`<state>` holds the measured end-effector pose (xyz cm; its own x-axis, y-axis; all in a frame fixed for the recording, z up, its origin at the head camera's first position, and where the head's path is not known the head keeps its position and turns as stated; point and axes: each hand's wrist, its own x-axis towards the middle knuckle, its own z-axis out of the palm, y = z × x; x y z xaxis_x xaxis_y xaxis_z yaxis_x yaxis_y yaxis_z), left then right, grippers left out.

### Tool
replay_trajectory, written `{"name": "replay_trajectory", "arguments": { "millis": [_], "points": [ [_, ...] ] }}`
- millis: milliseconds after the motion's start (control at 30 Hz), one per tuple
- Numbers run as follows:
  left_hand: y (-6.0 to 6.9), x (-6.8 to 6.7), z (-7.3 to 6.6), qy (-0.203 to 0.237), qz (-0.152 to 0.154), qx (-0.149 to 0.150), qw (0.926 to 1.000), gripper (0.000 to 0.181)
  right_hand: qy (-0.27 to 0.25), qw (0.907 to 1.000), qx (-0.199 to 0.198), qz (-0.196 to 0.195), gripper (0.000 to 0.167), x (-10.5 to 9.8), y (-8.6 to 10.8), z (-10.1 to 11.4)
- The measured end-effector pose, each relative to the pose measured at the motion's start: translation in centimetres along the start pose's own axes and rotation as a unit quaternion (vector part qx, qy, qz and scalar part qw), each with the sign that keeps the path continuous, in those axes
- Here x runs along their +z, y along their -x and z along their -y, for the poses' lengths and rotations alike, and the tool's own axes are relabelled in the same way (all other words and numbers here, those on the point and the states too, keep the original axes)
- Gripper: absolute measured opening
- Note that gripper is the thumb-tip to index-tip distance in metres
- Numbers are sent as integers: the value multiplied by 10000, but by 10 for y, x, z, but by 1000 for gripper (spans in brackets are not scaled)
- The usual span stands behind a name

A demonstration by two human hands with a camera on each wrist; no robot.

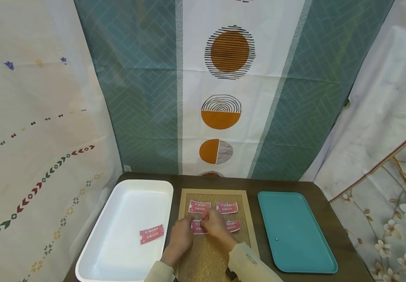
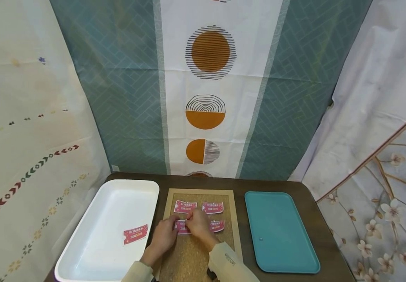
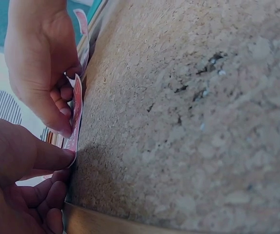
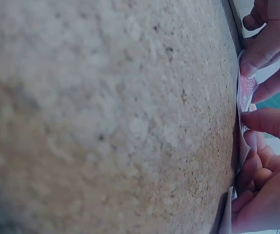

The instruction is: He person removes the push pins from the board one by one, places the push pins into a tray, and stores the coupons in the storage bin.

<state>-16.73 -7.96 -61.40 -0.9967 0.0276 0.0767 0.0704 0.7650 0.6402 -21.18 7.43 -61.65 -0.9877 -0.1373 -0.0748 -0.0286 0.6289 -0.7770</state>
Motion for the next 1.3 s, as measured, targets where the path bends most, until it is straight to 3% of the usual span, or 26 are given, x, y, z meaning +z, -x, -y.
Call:
{"name": "replay_trajectory", "arguments": {
  "millis": [333,567,800,967,1300],
  "points": [
    [-3,2,-2,-27,-14,128,9999,29,635,9972,-377,69,12,-2,-2,-2],
    [-1,1,-1,18,-27,58,10000,28,1532,9840,-908,84,19,-1,0,2],
    [0,0,0,75,14,65,9999,26,1345,9889,-617,141,18,-1,-1,4],
    [0,1,2,55,-20,124,9999,27,1288,9891,-709,77,18,1,-1,3],
    [-1,0,2,56,-24,244,9997,26,766,9956,-525,129,15,1,-5,-1]
  ]
}}
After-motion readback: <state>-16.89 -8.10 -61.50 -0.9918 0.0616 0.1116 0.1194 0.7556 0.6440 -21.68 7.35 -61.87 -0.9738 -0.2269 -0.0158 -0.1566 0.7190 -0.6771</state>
